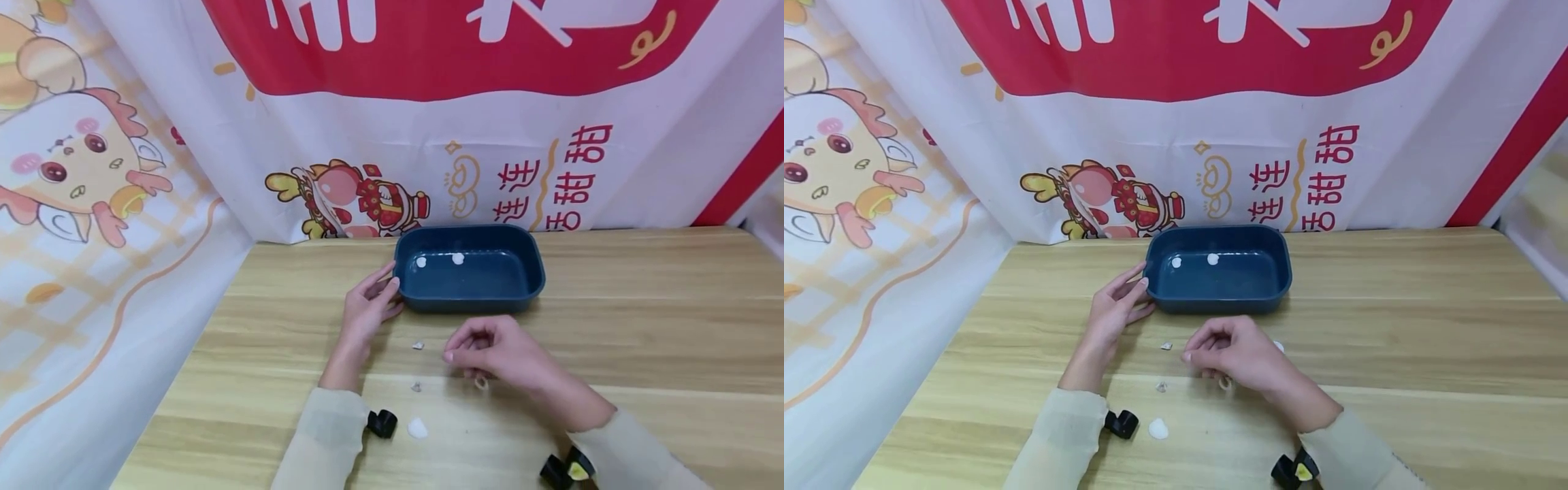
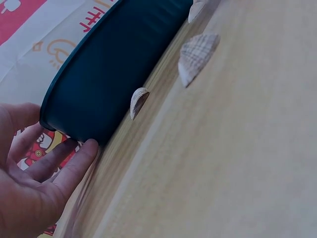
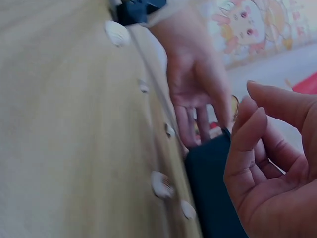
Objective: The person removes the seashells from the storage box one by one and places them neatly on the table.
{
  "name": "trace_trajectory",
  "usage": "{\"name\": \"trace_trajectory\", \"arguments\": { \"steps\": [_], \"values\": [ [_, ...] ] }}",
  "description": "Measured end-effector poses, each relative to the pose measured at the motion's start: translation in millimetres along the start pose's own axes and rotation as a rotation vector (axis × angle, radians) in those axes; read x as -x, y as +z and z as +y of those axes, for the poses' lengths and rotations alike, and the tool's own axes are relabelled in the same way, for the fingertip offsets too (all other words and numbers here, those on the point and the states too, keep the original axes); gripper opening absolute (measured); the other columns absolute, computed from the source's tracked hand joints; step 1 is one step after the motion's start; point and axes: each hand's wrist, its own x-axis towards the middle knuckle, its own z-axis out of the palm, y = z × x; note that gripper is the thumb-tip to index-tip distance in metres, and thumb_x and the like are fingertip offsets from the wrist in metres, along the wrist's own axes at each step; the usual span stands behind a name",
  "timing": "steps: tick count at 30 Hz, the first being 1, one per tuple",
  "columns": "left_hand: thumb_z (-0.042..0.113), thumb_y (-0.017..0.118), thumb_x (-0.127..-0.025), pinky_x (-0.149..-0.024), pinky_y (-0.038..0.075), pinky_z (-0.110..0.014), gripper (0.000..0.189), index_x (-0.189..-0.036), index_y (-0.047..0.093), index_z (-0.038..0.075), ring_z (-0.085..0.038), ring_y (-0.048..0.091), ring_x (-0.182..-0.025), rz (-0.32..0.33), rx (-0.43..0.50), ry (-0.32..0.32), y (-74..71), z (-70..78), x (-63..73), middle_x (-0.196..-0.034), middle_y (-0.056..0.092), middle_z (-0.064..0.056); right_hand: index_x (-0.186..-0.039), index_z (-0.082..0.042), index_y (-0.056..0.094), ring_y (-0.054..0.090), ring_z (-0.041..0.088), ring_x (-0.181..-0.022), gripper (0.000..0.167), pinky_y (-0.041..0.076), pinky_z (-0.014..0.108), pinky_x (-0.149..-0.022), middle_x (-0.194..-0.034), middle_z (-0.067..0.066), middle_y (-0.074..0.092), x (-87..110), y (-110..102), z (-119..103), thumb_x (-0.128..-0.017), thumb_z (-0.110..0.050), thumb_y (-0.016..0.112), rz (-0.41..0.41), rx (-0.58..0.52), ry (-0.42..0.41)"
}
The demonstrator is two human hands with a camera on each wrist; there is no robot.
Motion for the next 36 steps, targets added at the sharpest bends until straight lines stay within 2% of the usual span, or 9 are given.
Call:
{"name": "trace_trajectory", "arguments": {
  "steps": [5, 10, 17, 23, 26, 30, 36],
  "values": [
    [0.027, 0.072, -0.106, -0.099, 0.066, -0.042, 0.033, -0.137, 0.073, 0.039, -0.028, 0.073, -0.124, 0.008, -0.004, -0.011, 0.8, 1.7, -0.2, -0.142, 0.071, -0.009, -0.111, -0.006, 0.077, 0.069, 0.023, -0.08, 0.025, 0.064, 0.028, -0.071, -0.098, 0.013, 0.077, -1.5, -15, -5, -0.097, -0.026, 0.083, 0.1, -0.026, 0.037],
    [0.027, 0.072, -0.106, -0.1, 0.066, -0.04, 0.034, -0.137, 0.073, 0.04, -0.026, 0.072, -0.126, -0.004, -0.011, -0.007, 1.5, 5.0, -2.2, -0.142, 0.07, -0.008, -0.117, -0.007, 0.075, 0.068, 0.024, -0.086, 0.029, 0.064, 0.029, -0.076, -0.105, 0.014, 0.076, -3.9, -28, -5, -0.1, -0.03, 0.079, 0.159, -0.034, 0.045],
    [0.024, 0.072, -0.106, -0.098, 0.067, -0.04, 0.034, -0.138, 0.073, 0.036, -0.026, 0.073, -0.122, 0.022, 0.007, 0.003, 0.0, 4.6, -0.9, -0.14, 0.072, -0.01, -0.122, -0.007, 0.074, 0.068, 0.022, -0.09, 0.033, 0.065, 0.025, -0.081, -0.113, 0.013, 0.073, -12.6, -35, -9, -0.103, -0.033, 0.076, 0.205, -0.02, 0.019],
    [0.025, 0.072, -0.106, -0.099, 0.066, -0.04, 0.034, -0.137, 0.073, 0.038, -0.025, 0.073, -0.123, -0.005, -0.006, 0.0, 3.6, 6.7, -0.5, -0.141, 0.071, -0.009, -0.123, -0.005, 0.073, 0.072, 0.019, -0.089, 0.033, 0.066, 0.024, -0.082, -0.116, 0.012, 0.074, -19.3, -41, -27, -0.104, -0.031, 0.075, 0.249, -0.009, -0.023],
    [0.025, 0.072, -0.106, -0.099, 0.066, -0.04, 0.033, -0.136, 0.073, 0.039, -0.026, 0.073, -0.124, 0.002, -0.006, 0.002, 5.1, 8.7, -1.4, -0.14, 0.071, -0.008, -0.125, -0.006, 0.072, 0.073, 0.017, -0.09, 0.035, 0.066, 0.024, -0.083, -0.12, 0.011, 0.072, -33.2, -47, -41, -0.104, -0.034, 0.075, 0.263, 0.011, -0.021],
    [0.024, 0.071, -0.106, -0.1, 0.066, -0.041, 0.034, -0.136, 0.073, 0.04, -0.026, 0.072, -0.125, 0.01, -0.01, -0.004, 4.4, 8.9, -2.0, -0.142, 0.07, -0.008, -0.127, -0.008, 0.073, 0.073, 0.016, -0.091, 0.034, 0.066, 0.022, -0.083, -0.125, 0.013, 0.073, -61.3, -56, -55, -0.105, -0.034, 0.072, 0.281, 0.052, 0.037],
    [0.024, 0.071, -0.106, -0.1, 0.066, -0.04, 0.035, -0.137, 0.072, 0.041, -0.026, 0.072, -0.127, 0.01, -0.02, -0.021, 3.0, 5.2, -1.2, -0.144, 0.07, -0.008, -0.13, -0.005, 0.073, 0.072, 0.019, -0.097, 0.031, 0.065, 0.021, -0.082, -0.13, 0.018, 0.072, -101.5, -65, -56, -0.109, -0.027, 0.065, 0.289, 0.132, 0.144]
  ]
}}
